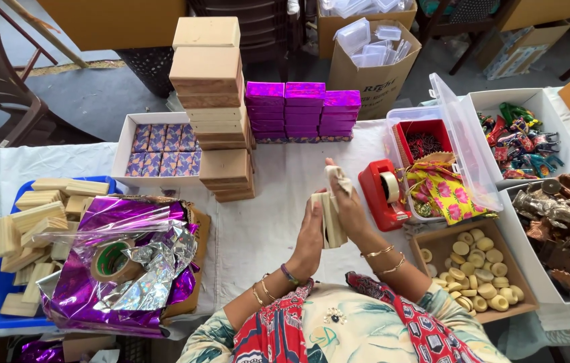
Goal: The person wipes a small wooden box with a white cloth, then places it on a sheet of purple metallic foil. They fold the foil around the box to create a wrapped package and secure it using a roll of clear tape from a red dispenser.
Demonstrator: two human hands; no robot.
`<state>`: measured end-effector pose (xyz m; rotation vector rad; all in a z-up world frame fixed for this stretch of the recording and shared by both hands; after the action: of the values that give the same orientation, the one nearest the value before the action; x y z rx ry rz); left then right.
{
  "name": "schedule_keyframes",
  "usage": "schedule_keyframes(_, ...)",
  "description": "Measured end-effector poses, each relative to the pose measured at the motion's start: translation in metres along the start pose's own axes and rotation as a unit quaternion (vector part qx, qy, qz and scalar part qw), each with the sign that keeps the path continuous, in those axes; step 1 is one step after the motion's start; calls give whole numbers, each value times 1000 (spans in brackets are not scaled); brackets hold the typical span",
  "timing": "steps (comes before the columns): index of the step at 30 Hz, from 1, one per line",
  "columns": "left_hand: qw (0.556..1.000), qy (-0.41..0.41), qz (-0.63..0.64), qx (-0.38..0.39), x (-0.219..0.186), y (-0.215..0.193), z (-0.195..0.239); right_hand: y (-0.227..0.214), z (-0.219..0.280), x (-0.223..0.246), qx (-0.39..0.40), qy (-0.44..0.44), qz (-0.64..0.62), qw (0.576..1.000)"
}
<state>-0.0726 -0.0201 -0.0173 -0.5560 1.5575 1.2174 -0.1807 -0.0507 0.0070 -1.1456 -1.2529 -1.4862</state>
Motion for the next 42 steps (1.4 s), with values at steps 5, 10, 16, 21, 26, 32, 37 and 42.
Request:
schedule_keyframes(5,996,56,-6,-74,7,-29,-23,12,40,-28,24,-117,-33,992)
schedule_keyframes(10,984,80,-130,-91,20,-51,-31,24,57,-7,42,-190,107,975)
schedule_keyframes(16,992,66,1,-109,-39,-37,-17,42,68,-7,93,-275,214,933)
schedule_keyframes(21,959,171,-207,-91,-24,-20,7,30,39,-8,57,-170,1,984)
schedule_keyframes(26,955,214,-180,-94,-38,-26,8,39,55,-6,64,-197,36,978)
schedule_keyframes(32,956,205,-173,-117,-65,-25,10,46,61,-6,99,-173,62,978)
schedule_keyframes(37,977,171,-127,-29,-21,-16,3,29,35,9,55,-223,75,970)
schedule_keyframes(42,952,232,-162,-121,-77,-42,-23,56,63,-7,74,-171,80,979)
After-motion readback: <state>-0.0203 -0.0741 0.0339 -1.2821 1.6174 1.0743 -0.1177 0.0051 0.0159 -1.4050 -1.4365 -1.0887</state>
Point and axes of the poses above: each hand's wrist, its own z-axis away from the middle knuckle, its own y-axis out of the palm, x = y × z, the point moved 6 cm from there along -z, towards the middle knuckle, and after that the axes turned 4 degrees about -z, right-handed, at the moved point
